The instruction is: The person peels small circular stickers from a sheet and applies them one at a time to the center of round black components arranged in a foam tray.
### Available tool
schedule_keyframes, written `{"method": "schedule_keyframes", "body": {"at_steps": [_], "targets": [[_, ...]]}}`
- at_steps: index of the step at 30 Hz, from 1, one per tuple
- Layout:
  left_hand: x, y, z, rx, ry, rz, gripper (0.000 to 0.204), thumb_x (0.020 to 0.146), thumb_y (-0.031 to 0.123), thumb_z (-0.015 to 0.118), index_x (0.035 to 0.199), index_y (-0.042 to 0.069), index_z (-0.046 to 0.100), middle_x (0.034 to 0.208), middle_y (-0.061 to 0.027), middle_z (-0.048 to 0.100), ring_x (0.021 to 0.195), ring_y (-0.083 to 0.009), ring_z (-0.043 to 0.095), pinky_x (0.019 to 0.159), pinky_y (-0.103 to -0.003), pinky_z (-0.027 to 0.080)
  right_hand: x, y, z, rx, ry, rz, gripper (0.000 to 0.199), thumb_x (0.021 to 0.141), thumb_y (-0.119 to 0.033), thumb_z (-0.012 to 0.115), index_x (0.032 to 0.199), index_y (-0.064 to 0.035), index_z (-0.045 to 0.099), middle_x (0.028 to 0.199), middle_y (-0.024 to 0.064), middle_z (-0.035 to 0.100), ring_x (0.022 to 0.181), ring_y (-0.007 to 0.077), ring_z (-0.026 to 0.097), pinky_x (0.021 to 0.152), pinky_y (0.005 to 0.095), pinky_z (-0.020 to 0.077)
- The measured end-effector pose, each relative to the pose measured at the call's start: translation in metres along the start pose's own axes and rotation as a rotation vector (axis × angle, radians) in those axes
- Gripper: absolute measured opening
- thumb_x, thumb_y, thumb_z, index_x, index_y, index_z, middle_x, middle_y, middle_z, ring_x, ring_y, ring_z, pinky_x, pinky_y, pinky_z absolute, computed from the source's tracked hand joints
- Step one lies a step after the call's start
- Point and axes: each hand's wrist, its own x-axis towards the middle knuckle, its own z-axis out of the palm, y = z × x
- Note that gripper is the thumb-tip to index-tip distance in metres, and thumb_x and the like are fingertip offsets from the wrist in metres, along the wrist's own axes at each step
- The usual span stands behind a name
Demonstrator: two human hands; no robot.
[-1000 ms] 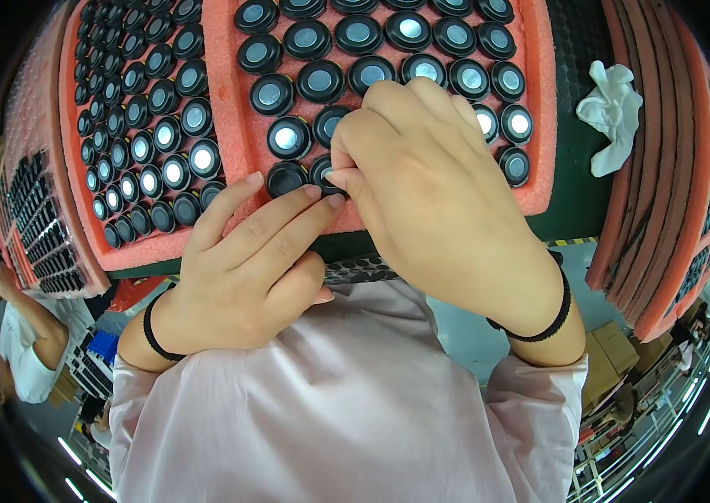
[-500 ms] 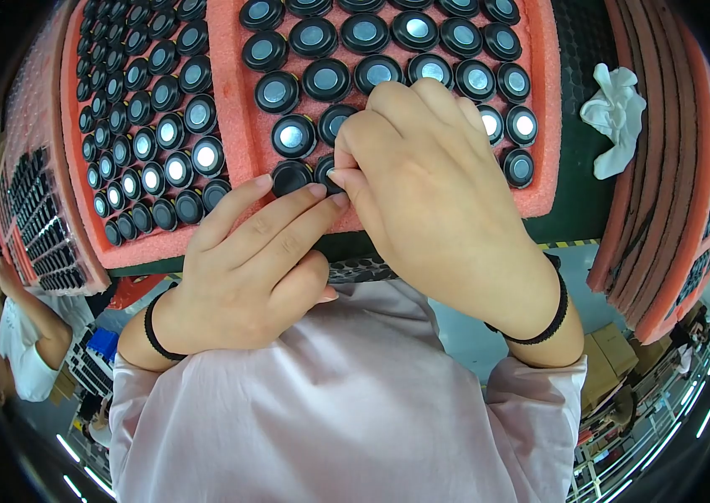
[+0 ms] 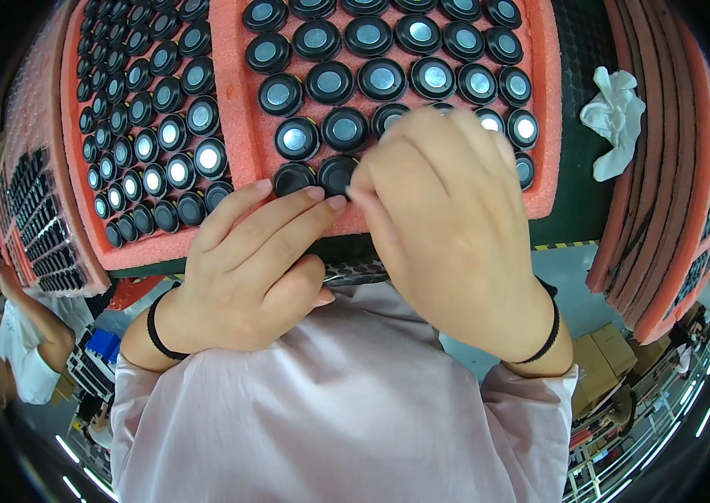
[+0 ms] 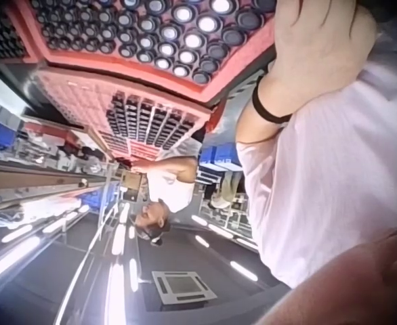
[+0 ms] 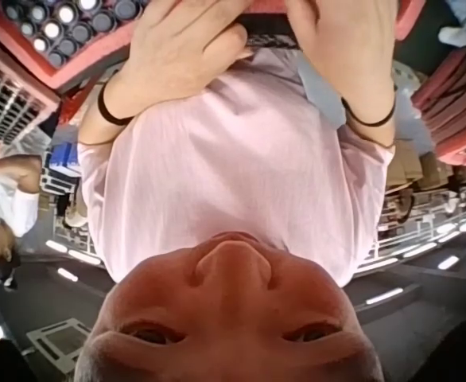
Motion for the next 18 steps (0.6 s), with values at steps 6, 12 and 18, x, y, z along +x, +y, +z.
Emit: {"method": "schedule_keyframes", "body": {"at_steps": [6,12,18], "targets": [[-0.006,-0.004,-0.008,-0.083,0.109,-0.012,0.031,0.092,0.036,0.067,0.086,0.005,0.062,0.118,-0.0209,0.074,0.109,-0.0361,0.070,0.096,-0.050,0.051,-0.025,-0.013,-0.017,0.329,-0.160,0.088,0.027,0.075,-0.005,0.085,0.095,-0.0052,0.066,0.094,0.0090,0.067,0.087,0.0305,0.064,0.077,0.0404,0.0476],[-0.004,0.000,-0.010,-0.067,0.146,-0.073,0.035,0.089,0.037,0.070,0.097,0.003,0.071,0.104,-0.0131,0.072,0.092,-0.0323,0.067,0.089,-0.049,0.051,-0.037,-0.014,-0.011,0.365,-0.186,0.140,0.032,0.074,-0.015,0.089,0.096,-0.0051,0.069,0.098,0.0095,0.071,0.088,0.0309,0.067,0.075,0.0408,0.0505],[-0.008,0.002,-0.008,-0.009,0.144,-0.032,0.032,0.083,0.031,0.078,0.099,0.004,0.073,0.082,-0.0032,0.060,0.076,-0.0232,0.060,0.086,-0.048,0.050,-0.031,-0.017,-0.012,0.336,-0.203,0.119,0.031,0.074,-0.016,0.089,0.096,-0.0052,0.069,0.098,0.0089,0.072,0.088,0.0304,0.067,0.074,0.0407,0.0502]]}}
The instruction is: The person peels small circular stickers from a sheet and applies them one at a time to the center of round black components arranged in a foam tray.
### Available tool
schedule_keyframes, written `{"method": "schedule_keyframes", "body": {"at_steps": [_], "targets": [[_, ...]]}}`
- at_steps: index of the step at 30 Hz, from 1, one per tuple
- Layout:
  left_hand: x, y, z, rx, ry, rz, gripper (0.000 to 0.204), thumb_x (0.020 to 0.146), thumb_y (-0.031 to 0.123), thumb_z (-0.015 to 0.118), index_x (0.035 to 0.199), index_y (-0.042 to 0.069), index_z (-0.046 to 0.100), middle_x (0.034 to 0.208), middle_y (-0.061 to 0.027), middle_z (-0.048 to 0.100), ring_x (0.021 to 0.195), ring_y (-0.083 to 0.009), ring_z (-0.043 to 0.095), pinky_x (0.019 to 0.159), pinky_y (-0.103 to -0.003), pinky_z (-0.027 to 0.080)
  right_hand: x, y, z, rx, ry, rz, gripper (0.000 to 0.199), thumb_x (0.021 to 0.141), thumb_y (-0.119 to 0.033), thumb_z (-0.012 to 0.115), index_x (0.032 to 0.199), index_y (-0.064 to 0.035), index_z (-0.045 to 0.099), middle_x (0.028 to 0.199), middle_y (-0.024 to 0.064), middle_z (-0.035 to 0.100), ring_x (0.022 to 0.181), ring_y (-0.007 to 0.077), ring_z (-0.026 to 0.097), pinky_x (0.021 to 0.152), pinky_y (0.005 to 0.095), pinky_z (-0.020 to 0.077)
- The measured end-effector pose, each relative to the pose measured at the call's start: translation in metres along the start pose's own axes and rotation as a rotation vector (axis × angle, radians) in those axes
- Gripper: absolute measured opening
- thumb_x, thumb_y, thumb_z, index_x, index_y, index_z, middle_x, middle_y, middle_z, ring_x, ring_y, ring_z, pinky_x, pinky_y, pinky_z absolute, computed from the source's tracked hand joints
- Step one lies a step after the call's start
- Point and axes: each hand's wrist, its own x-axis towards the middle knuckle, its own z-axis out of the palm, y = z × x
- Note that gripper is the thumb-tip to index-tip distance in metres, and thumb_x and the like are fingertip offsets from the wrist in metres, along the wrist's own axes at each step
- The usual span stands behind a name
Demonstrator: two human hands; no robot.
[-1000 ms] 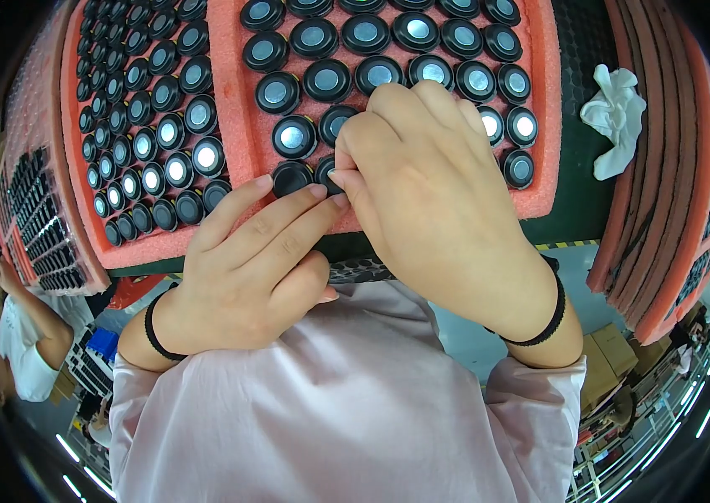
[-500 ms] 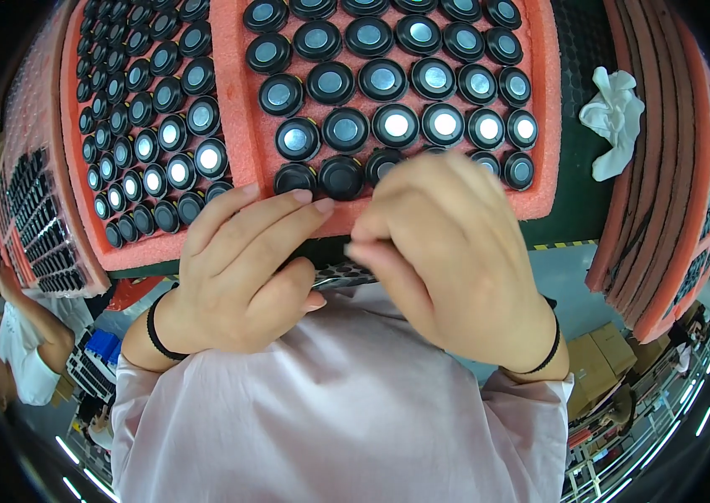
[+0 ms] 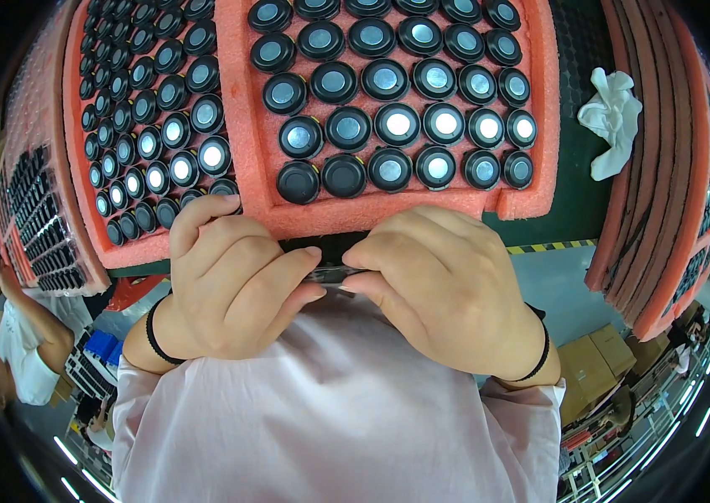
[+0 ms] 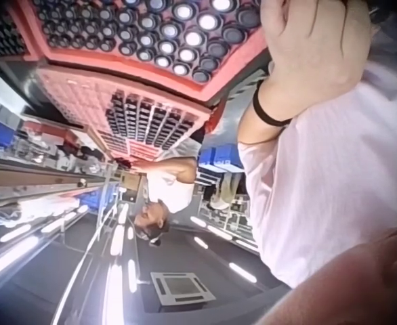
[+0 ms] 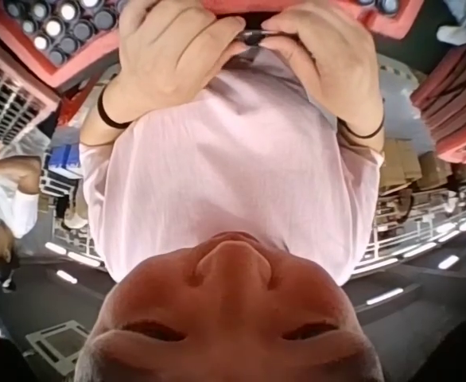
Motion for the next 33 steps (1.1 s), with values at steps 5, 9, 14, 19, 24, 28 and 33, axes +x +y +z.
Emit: {"method": "schedule_keyframes", "body": {"at_steps": [5,9,14,19,24,28,33], "targets": [[-0.0003,0.0042,0.0011,0.016,-0.021,-0.020,0.028,0.082,0.028,0.080,0.097,0.006,0.072,0.076,-0.0007,0.057,0.075,-0.0207,0.059,0.086,-0.047,0.050,0.0070,-0.0038,0.0008,-0.072,0.062,-0.082,0.030,0.072,-0.012,0.088,0.095,-0.0069,0.069,0.096,0.0066,0.068,0.087,0.0299,0.064,0.077,0.0414,0.0481],[-0.0022,0.0040,0.0035,0.053,-0.003,0.017,0.026,0.083,0.028,0.079,0.096,0.007,0.072,0.073,0.0017,0.054,0.074,-0.0198,0.058,0.086,-0.046,0.050,0.0064,-0.0049,0.0021,-0.067,0.038,-0.086,0.027,0.071,-0.010,0.085,0.093,-0.0077,0.069,0.095,0.0063,0.065,0.088,0.0297,0.062,0.080,0.0416,0.0461],[-0.0034,0.0033,0.0051,0.075,-0.006,0.041,0.023,0.083,0.028,0.079,0.095,0.009,0.072,0.073,0.0023,0.053,0.074,-0.0188,0.058,0.087,-0.044,0.049,0.0072,-0.0049,0.0021,-0.043,-0.020,-0.050,0.024,0.072,-0.007,0.083,0.091,-0.0084,0.068,0.093,0.0066,0.062,0.088,0.0296,0.061,0.079,0.0415,0.0446],[-0.0034,0.0041,0.0049,0.091,-0.012,0.058,0.021,0.082,0.027,0.078,0.094,0.011,0.073,0.073,0.0027,0.053,0.075,-0.0182,0.057,0.089,-0.044,0.049,0.0075,-0.0026,0.0025,-0.008,-0.041,-0.044,0.031,0.069,-0.005,0.086,0.091,-0.0080,0.065,0.092,0.0073,0.062,0.087,0.0307,0.059,0.079,0.0428,0.0448],[-0.0035,0.0051,0.0065,0.082,-0.001,0.062,0.020,0.081,0.026,0.076,0.094,0.012,0.073,0.072,0.0032,0.052,0.076,-0.0177,0.057,0.091,-0.044,0.049,0.0092,-0.0031,0.0007,0.017,-0.075,-0.031,0.031,0.069,-0.003,0.084,0.092,-0.0075,0.063,0.092,0.0080,0.061,0.087,0.0318,0.059,0.079,0.0428,0.0447],[-0.0028,0.0051,0.0057,0.072,-0.010,0.075,0.018,0.081,0.025,0.076,0.093,0.012,0.073,0.072,0.0032,0.051,0.076,-0.0176,0.057,0.091,-0.044,0.049,0.0093,-0.0025,0.0001,0.009,-0.087,-0.039,0.031,0.070,-0.003,0.084,0.092,-0.0074,0.063,0.092,0.0083,0.061,0.087,0.0321,0.059,0.079,0.0429,0.0447],[-0.0035,0.0050,0.0064,0.081,-0.006,0.064,0.018,0.081,0.025,0.077,0.093,0.012,0.073,0.072,0.0028,0.051,0.076,-0.0178,0.057,0.090,-0.044,0.049,0.0077,-0.0023,0.0004,-0.033,-0.087,-0.054,0.031,0.070,-0.005,0.084,0.092,-0.0075,0.062,0.092,0.0082,0.061,0.088,0.0321,0.059,0.079,0.0433,0.0447]]}}
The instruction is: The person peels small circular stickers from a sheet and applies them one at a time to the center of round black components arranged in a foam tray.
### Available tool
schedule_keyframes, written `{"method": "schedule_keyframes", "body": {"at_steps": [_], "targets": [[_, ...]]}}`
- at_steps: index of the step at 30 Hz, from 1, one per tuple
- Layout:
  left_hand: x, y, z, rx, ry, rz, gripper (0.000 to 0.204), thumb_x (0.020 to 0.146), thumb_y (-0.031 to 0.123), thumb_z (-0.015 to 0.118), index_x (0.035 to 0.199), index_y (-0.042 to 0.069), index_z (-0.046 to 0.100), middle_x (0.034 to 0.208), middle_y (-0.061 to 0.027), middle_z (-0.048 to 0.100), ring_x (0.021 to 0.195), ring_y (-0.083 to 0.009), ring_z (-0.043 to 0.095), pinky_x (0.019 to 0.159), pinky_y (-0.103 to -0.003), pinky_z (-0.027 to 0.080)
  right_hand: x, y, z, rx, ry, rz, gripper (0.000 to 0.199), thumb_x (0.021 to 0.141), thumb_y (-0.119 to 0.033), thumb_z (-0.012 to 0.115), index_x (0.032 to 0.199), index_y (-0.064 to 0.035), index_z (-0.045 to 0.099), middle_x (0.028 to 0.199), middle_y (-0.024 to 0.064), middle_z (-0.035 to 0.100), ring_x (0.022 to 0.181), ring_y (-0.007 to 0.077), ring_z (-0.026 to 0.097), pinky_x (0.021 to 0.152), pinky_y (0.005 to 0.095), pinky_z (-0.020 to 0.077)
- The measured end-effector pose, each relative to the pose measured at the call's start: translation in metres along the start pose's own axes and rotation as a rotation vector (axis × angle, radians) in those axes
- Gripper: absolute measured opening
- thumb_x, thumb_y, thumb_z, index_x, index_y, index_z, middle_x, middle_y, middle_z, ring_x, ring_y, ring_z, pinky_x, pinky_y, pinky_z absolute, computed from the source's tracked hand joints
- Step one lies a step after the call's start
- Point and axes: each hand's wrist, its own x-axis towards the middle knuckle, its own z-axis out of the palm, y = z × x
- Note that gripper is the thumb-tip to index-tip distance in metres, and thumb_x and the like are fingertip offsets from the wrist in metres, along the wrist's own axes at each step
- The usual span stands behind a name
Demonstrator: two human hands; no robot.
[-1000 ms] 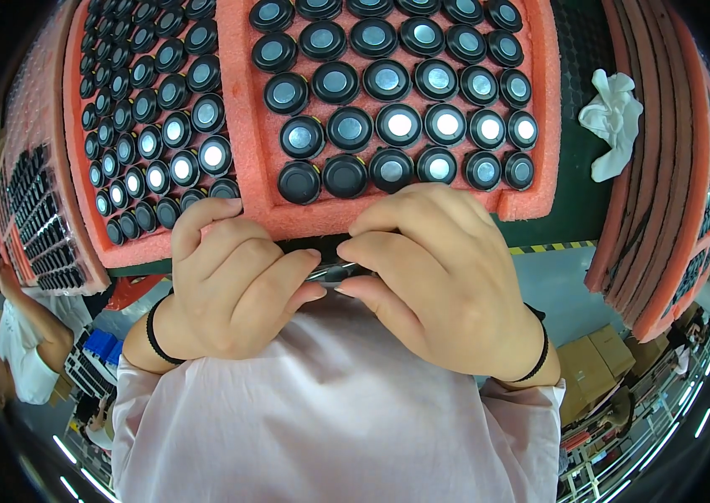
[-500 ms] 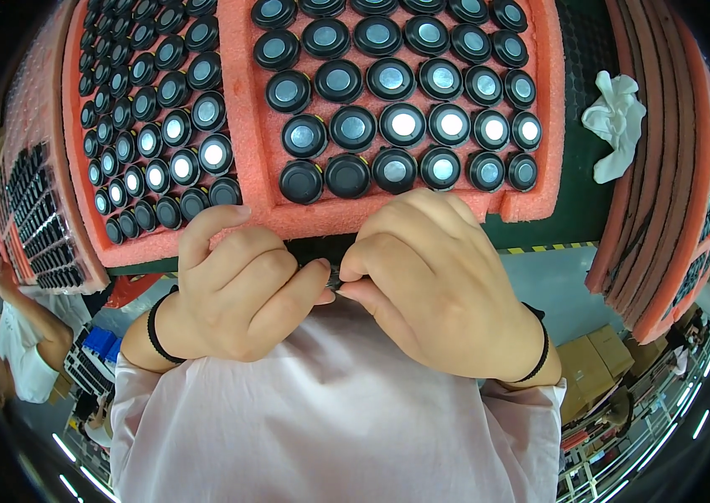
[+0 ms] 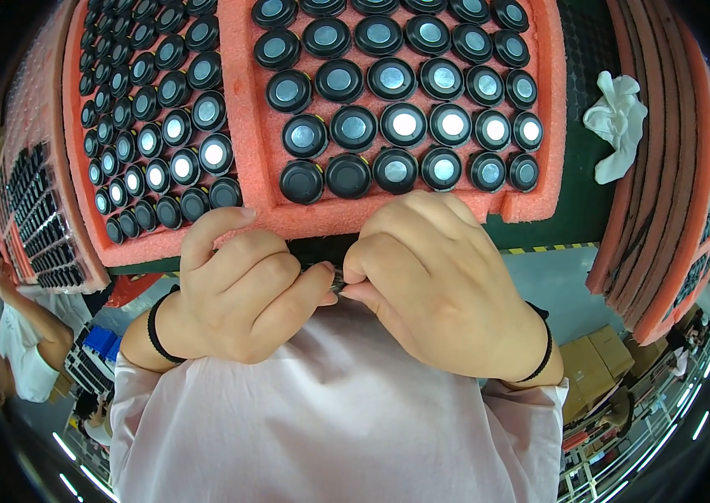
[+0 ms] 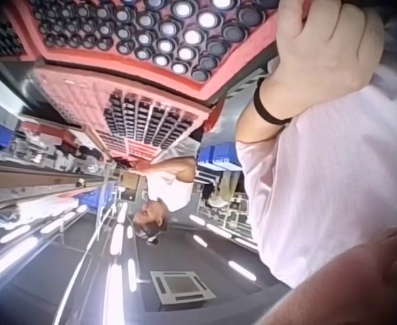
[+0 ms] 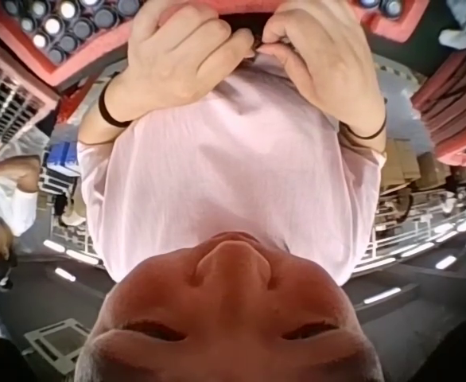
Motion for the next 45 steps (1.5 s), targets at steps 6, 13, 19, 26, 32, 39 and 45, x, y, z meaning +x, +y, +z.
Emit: {"method": "schedule_keyframes", "body": {"at_steps": [6,13,19,26,32,39,45], "targets": [[0.001,-0.001,0.000,-0.019,0.001,-0.004,0.021,0.082,0.026,0.078,0.092,0.009,0.072,0.072,0.0022,0.051,0.074,-0.0184,0.057,0.085,-0.043,0.051,-0.002,-0.003,0.003,-0.080,0.033,-0.021,0.030,0.072,-0.008,0.083,0.093,-0.0078,0.062,0.094,0.0080,0.061,0.088,0.0324,0.059,0.080,0.0443,0.0449],[0.003,-0.001,-0.001,-0.068,0.005,-0.033,0.024,0.081,0.027,0.079,0.092,0.007,0.071,0.072,0.0011,0.054,0.073,-0.0197,0.057,0.080,-0.042,0.052,-0.005,-0.005,0.006,-0.151,0.065,-0.044,0.031,0.072,-0.010,0.083,0.095,-0.0083,0.062,0.096,0.0075,0.061,0.090,0.0326,0.059,0.083,0.0453,0.0449],[0.002,-0.001,-0.002,-0.074,0.018,-0.043,0.025,0.082,0.027,0.079,0.092,0.006,0.070,0.073,0.0004,0.055,0.072,-0.0207,0.057,0.079,-0.042,0.052,-0.006,-0.006,0.004,-0.167,0.078,-0.056,0.032,0.071,-0.010,0.084,0.095,-0.0093,0.062,0.099,0.0067,0.060,0.092,0.0324,0.058,0.085,0.0457,0.0443],[0.002,-0.001,-0.003,-0.053,0.021,-0.033,0.026,0.083,0.028,0.079,0.092,0.005,0.071,0.073,0.0001,0.055,0.072,-0.0208,0.058,0.078,-0.041,0.051,-0.005,-0.008,0.004,-0.158,0.096,-0.004,0.034,0.069,-0.012,0.086,0.093,-0.0103,0.062,0.101,0.0066,0.058,0.096,0.0323,0.056,0.087,0.0469,0.0429],[0.000,-0.001,-0.001,-0.081,0.011,-0.064,0.027,0.083,0.030,0.078,0.092,0.006,0.071,0.074,-0.0011,0.056,0.072,-0.0216,0.057,0.080,-0.042,0.051,-0.010,-0.011,0.001,-0.191,0.058,-0.066,0.032,0.071,-0.014,0.086,0.093,-0.0105,0.063,0.102,0.0068,0.058,0.095,0.0317,0.055,0.087,0.0469,0.0422],[0.005,-0.001,-0.001,-0.068,-0.059,-0.010,0.025,0.084,0.032,0.075,0.093,0.009,0.070,0.092,-0.0051,0.066,0.088,-0.0244,0.063,0.088,-0.046,0.051,-0.007,0.003,-0.020,-0.094,0.106,-0.022,0.027,0.074,-0.012,0.084,0.092,-0.0095,0.064,0.099,0.0056,0.057,0.093,0.0285,0.055,0.085,0.0402,0.0406],[0.021,-0.002,0.011,-0.037,-0.098,0.050,0.023,0.084,0.033,0.072,0.090,0.012,0.065,0.115,-0.0078,0.071,0.107,-0.0265,0.067,0.101,-0.050,0.048,0.005,0.022,-0.028,-0.169,0.155,0.121,0.017,0.085,-0.004,0.076,0.094,-0.0046,0.061,0.095,0.0074,0.054,0.087,0.0255,0.051,0.080,0.0339,0.0408]]}}
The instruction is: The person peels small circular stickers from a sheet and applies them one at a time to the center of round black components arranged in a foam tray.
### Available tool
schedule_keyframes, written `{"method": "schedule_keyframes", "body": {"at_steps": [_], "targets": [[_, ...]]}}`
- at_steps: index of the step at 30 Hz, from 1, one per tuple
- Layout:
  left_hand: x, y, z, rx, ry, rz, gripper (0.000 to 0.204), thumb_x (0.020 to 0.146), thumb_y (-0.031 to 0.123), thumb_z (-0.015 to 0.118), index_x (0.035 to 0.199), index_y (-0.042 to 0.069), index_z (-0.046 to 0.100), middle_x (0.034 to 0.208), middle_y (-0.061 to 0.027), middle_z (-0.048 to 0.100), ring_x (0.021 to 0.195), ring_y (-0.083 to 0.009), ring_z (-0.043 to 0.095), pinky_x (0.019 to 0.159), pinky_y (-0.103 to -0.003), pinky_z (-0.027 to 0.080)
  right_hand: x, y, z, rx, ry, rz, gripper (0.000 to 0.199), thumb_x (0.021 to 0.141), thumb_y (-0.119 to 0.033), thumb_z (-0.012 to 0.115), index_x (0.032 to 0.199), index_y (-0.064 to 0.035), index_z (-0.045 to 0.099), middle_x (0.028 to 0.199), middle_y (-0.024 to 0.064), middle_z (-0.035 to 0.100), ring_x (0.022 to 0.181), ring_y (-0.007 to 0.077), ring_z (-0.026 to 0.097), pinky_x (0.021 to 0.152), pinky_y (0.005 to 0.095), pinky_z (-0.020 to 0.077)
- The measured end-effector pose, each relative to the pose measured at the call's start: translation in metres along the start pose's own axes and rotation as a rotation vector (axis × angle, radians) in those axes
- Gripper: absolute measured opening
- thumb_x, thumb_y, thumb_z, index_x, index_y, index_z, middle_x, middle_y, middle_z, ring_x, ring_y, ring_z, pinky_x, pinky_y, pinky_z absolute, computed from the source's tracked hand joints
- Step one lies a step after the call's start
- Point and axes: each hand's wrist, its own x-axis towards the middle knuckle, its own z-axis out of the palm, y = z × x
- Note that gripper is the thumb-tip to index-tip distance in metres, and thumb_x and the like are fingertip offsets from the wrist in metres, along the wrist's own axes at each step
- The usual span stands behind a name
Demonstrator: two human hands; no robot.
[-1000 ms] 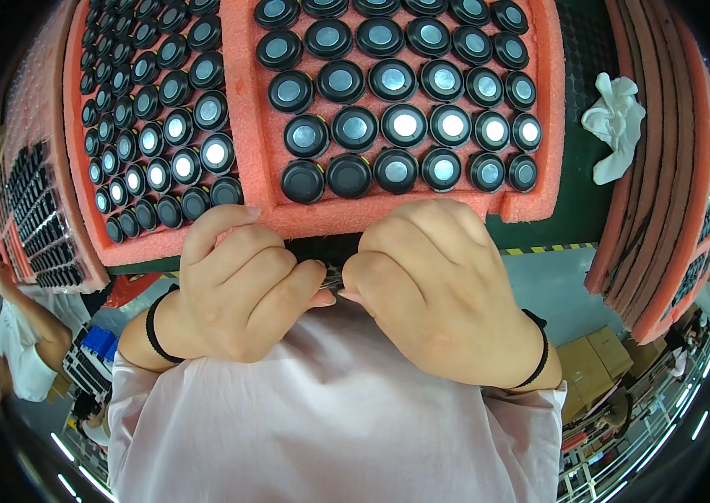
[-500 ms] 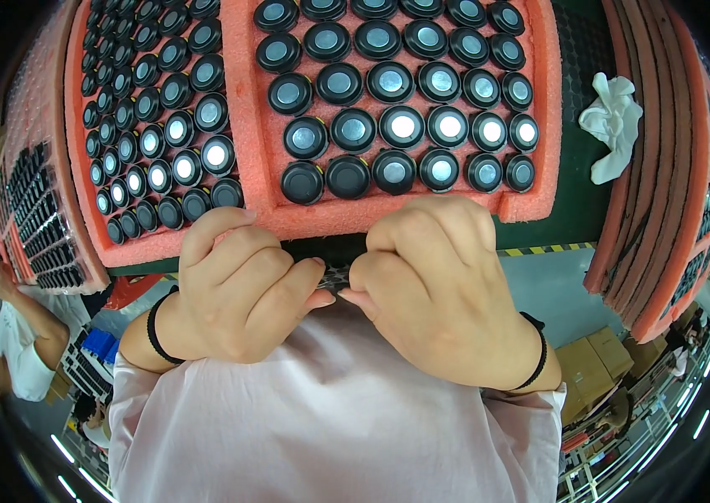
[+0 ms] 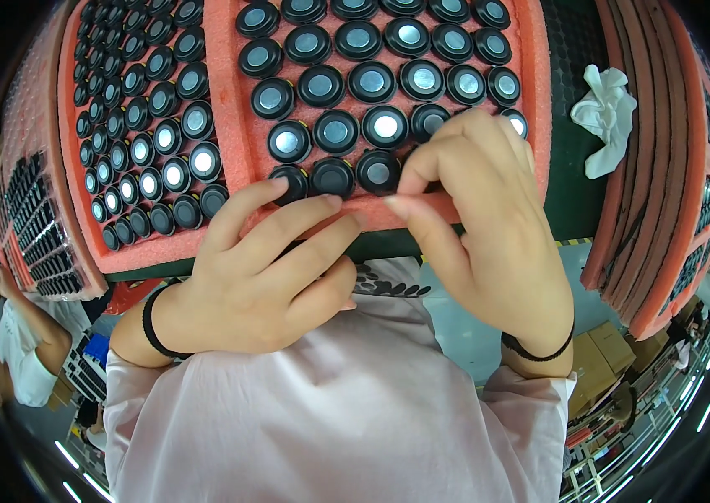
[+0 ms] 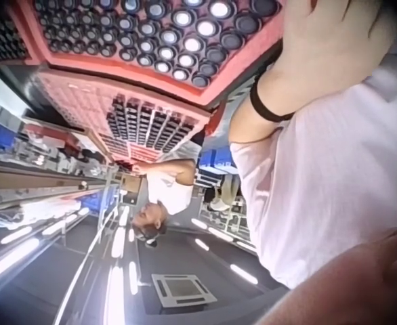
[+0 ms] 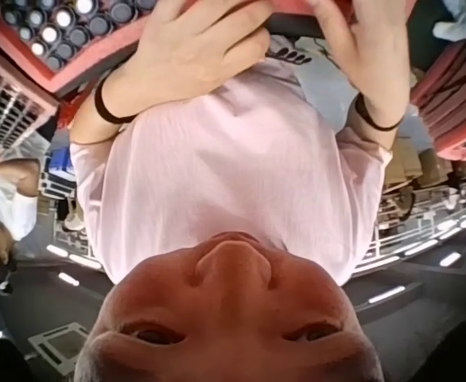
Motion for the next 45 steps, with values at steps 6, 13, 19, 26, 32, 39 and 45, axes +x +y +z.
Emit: {"method": "schedule_keyframes", "body": {"at_steps": [6,13,19,26,32,39,45], "targets": [[0.009,-0.004,0.010,0.025,-0.020,0.030,0.020,0.084,0.029,0.070,0.085,0.012,0.060,0.123,-0.0099,0.071,0.118,-0.0258,0.067,0.109,-0.052,0.046,0.008,0.007,0.010,-0.040,-0.009,-0.013,0.013,0.087,-0.001,0.073,0.094,-0.0029,0.061,0.090,0.0073,0.053,0.085,0.0246,0.050,0.076,0.0343,0.0400],[0.009,-0.004,0.012,-0.004,-0.026,0.013,0.018,0.083,0.027,0.069,0.085,0.012,0.061,0.125,-0.0113,0.071,0.120,-0.0260,0.067,0.110,-0.052,0.047,0.010,0.007,0.015,-0.071,0.015,0.006,0.012,0.088,-0.002,0.072,0.092,-0.0022,0.061,0.087,0.0078,0.052,0.083,0.0257,0.049,0.076,0.0357,0.0397],[0.009,-0.003,0.011,-0.015,-0.034,0.003,0.018,0.082,0.027,0.070,0.084,0.011,0.061,0.125,-0.0122,0.071,0.121,-0.0271,0.067,0.112,-0.052,0.046,0.011,0.007,0.016,-0.087,0.024,0.004,0.013,0.087,-0.002,0.072,0.092,-0.0022,0.061,0.086,0.0083,0.051,0.082,0.0267,0.049,0.077,0.0366,0.0397],[0.007,-0.002,0.015,-0.048,-0.021,-0.013,0.018,0.080,0.026,0.071,0.084,0.011,0.062,0.126,-0.0133,0.071,0.122,-0.0284,0.067,0.113,-0.052,0.046,0.010,0.007,0.018,-0.103,0.045,-0.016,0.014,0.085,0.000,0.073,0.091,-0.0024,0.060,0.087,0.0086,0.051,0.082,0.0275,0.050,0.078,0.0373,0.0398],[0.007,-0.001,0.013,-0.059,-0.034,-0.024,0.018,0.079,0.025,0.072,0.084,0.011,0.062,0.125,-0.0132,0.072,0.122,-0.0285,0.066,0.113,-0.052,0.045,0.010,0.004,0.022,-0.135,0.078,0.016,0.018,0.081,0.002,0.076,0.090,-0.0028,0.061,0.086,0.0090,0.052,0.082,0.0282,0.051,0.076,0.0384,0.0406],[0.008,-0.001,0.012,-0.027,-0.046,-0.013,0.020,0.080,0.027,0.072,0.083,0.011,0.062,0.125,-0.0128,0.072,0.123,-0.0285,0.066,0.114,-0.051,0.045,0.009,0.004,0.025,-0.205,0.171,-0.019,0.020,0.079,0.002,0.078,0.089,-0.0040,0.062,0.085,0.0087,0.055,0.083,0.0286,0.055,0.075,0.0383,0.0423],[0.008,-0.006,0.002,-0.126,0.008,-0.049,0.022,0.083,0.029,0.072,0.087,0.009,0.066,0.120,-0.0145,0.072,0.115,-0.0302,0.067,0.107,-0.052,0.047,-0.005,-0.003,0.012,-0.198,0.210,-0.076,0.020,0.079,0.000,0.080,0.089,-0.0049,0.063,0.089,0.0083,0.061,0.085,0.0284,0.060,0.078,0.0381,0.0446]]}}
